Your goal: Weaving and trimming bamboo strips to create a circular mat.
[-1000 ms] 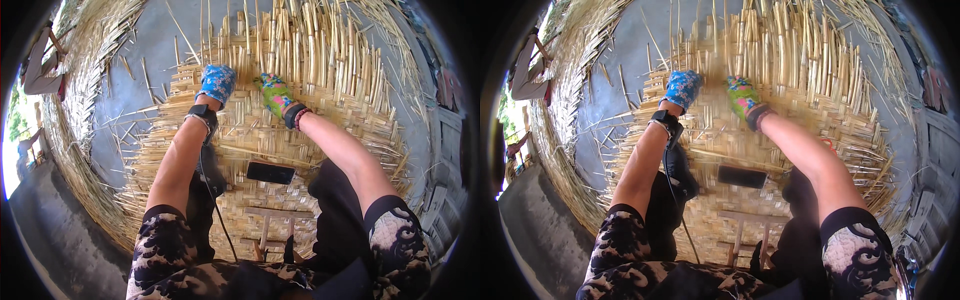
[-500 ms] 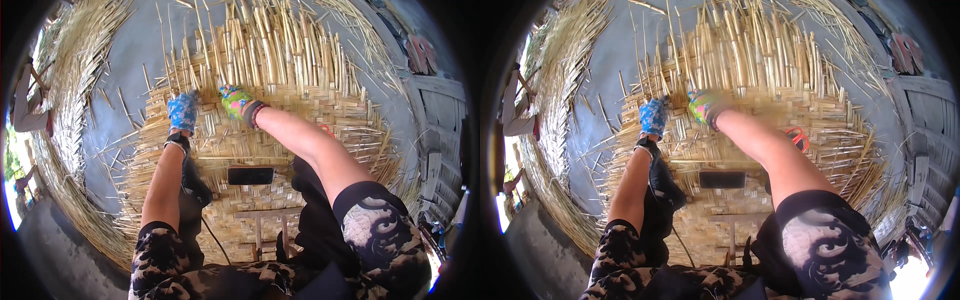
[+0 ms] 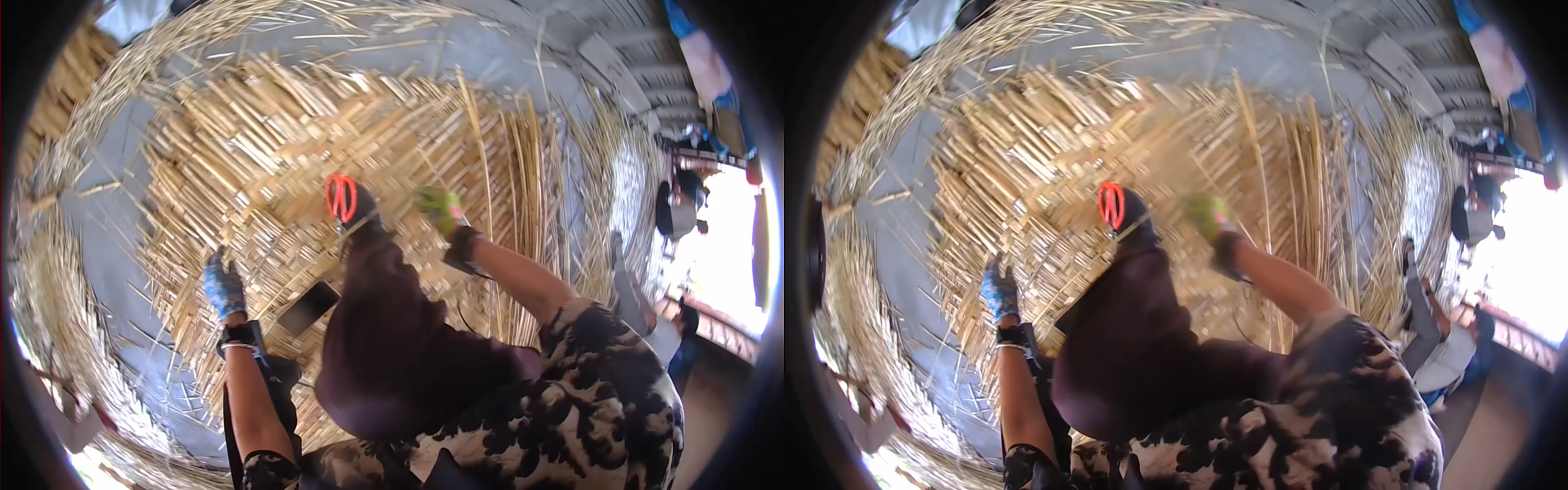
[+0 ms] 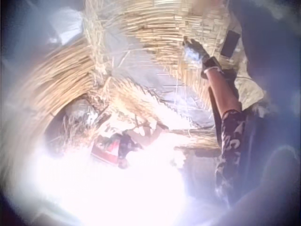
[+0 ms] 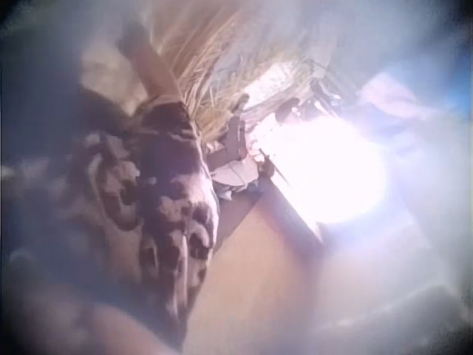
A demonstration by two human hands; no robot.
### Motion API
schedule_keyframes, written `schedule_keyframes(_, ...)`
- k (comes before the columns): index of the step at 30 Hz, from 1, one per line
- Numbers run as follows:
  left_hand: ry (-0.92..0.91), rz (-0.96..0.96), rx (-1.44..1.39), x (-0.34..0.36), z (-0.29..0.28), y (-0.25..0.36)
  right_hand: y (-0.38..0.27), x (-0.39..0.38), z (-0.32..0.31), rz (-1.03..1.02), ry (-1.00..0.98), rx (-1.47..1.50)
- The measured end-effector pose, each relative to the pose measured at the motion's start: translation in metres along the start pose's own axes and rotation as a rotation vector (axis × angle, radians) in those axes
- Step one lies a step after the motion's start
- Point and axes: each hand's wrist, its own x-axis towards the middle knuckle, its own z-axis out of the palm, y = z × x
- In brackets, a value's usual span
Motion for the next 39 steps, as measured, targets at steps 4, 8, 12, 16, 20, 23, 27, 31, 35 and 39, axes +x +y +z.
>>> schedule_keyframes(4,-0.402,0.016,-0.334,-0.018,0.021,0.092,0.099,-0.103,-0.137,0.102,0.335,-0.856)
schedule_keyframes(8,-0.71,0.139,-0.355,-0.045,0.06,0.135,0.246,-0.185,-0.263,0.298,0.599,-0.628)
schedule_keyframes(12,-0.794,0.127,-0.106,-0.055,0.023,0.142,0.258,-0.165,-0.222,0.44,0.521,-0.553)
schedule_keyframes(16,-0.773,0.118,0.029,-0.047,-0.011,0.163,0.213,-0.146,-0.209,0.676,0.37,-0.782)
schedule_keyframes(20,-0.629,0.112,0.133,-0.025,-0.049,0.189,0.163,-0.138,-0.211,0.609,0.398,-0.732)
schedule_keyframes(23,-0.464,0.18,0.04,0.013,-0.075,0.215,0.144,-0.106,-0.195,0.323,0.529,0.009)
schedule_keyframes(27,-0.361,0.803,-0.195,0.05,-0.114,0.272,-0.009,-0.047,-0.133,-0.025,-0.155,0.761)
schedule_keyframes(31,-0.532,0.019,-0.902,0.065,-0.137,0.343,-0.16,-0.042,-0.059,0.036,-0.591,0.723)
schedule_keyframes(35,-0.001,0.005,-0.984,0.1,-0.172,0.262,-0.225,-0.036,-0.048,-0.301,-0.774,0.319)
schedule_keyframes(39,0.375,-0.391,-1.215,0.086,-0.207,0.101,-0.239,0.01,-0.105,-0.137,-0.954,-0.272)
